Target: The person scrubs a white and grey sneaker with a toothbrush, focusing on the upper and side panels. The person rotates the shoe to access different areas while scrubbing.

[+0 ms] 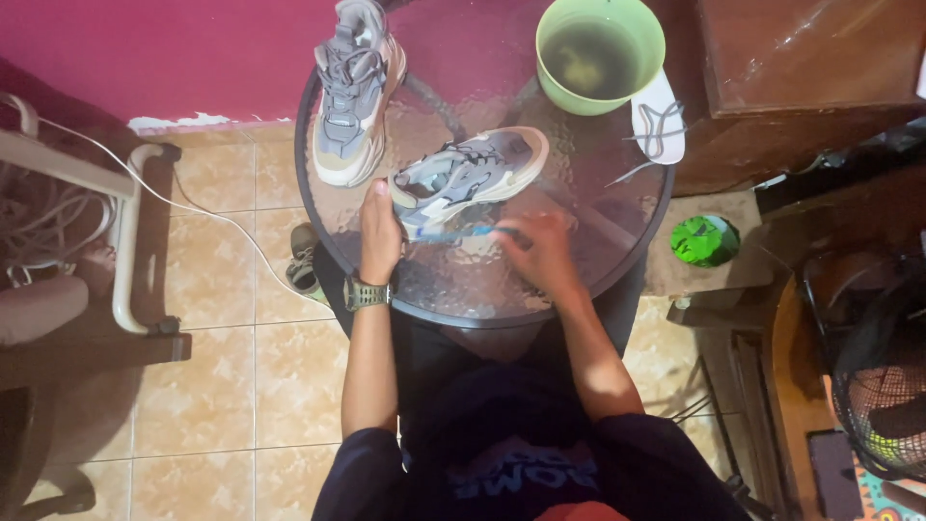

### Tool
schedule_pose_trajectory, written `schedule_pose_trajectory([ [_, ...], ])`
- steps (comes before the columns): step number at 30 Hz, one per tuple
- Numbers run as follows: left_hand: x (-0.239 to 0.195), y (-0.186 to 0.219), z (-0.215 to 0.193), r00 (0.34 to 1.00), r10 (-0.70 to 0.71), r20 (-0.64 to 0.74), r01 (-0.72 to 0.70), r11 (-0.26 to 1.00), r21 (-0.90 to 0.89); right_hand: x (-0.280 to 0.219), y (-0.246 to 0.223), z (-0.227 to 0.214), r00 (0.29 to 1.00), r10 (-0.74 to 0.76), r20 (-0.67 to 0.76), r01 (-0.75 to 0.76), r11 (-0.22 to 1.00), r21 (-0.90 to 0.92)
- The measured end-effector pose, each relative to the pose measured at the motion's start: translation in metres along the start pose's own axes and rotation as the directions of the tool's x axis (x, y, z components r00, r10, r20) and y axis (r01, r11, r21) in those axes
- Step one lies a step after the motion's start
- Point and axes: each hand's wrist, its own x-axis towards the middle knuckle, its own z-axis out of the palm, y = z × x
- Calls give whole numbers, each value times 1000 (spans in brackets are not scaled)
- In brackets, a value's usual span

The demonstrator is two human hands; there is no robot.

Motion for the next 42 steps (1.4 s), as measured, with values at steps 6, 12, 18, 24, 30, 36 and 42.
schedule_pose_trajectory([
  [6,-1,9,1,1000,-20,-5,20,999,-37,3,7,-42,985,173,5,-173,985,2],
  [12,-2,15,0,999,-32,-1,32,999,-25,-2,28,-35,976,214,-25,-214,977,9],
  [18,0,17,-2,1000,0,26,1,999,-36,8,-5,-38,969,246,21,-245,969,-43],
  [24,1,34,0,987,129,98,-137,987,81,-3,51,-69,982,170,-77,-179,975,-130],
  [30,1,38,-4,995,39,93,-49,994,102,9,17,-61,985,173,-4,-173,977,-129],
  [36,0,53,-1,996,6,85,-14,996,93,0,45,-67,975,196,-102,-202,978,-55],
  [42,-2,82,-6,998,-30,58,23,994,110,3,43,-72,968,196,-155,-206,977,-51],
])
